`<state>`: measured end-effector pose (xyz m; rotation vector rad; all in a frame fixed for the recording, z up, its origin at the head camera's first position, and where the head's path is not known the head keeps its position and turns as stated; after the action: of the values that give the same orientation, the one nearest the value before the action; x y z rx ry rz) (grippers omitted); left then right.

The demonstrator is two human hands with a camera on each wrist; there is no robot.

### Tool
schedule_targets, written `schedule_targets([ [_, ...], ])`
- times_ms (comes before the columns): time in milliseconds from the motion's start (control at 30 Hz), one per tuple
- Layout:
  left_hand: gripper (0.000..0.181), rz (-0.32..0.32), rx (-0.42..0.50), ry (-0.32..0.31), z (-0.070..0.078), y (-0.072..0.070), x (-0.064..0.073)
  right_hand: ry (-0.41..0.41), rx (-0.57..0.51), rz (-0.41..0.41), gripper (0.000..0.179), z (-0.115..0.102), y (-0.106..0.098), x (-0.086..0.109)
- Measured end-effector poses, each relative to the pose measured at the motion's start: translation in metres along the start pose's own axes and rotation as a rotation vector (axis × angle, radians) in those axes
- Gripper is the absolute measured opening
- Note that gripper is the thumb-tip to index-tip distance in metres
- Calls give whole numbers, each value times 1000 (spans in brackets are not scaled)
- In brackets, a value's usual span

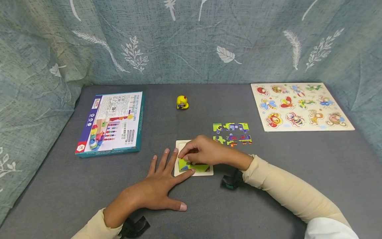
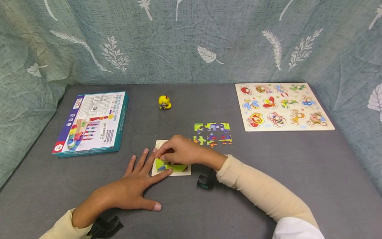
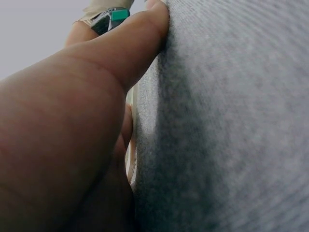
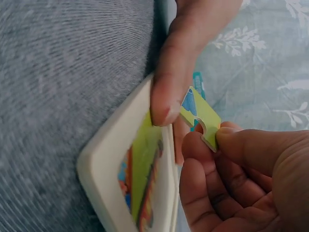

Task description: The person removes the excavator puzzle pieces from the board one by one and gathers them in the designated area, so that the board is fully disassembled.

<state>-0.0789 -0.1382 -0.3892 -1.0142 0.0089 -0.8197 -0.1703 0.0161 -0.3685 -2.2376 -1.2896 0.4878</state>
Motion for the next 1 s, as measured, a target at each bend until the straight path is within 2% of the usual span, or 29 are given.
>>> schedule_targets([
  [333,91,-13,9,-15,-1,0,0,22,29,52,15,2,-10,6],
  [733,92,-23,3,-39,-1,1,-1,45,-55,121,17,4,-30,28],
  [1000,91,-22,11,-43,-1,0,-1,84,-81,126,15,10,-37,40],
])
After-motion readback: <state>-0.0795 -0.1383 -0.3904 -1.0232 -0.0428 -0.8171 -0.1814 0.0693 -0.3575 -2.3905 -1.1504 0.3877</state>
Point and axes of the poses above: each hand's wrist, its own x-axis away from the middle knuckle, its own y-axis out of the palm, z = x × y, the point moved 4 cm from there along -x, towards the middle knuckle, and after that the axes turned 6 degrees about x, right-handed, at the moved point
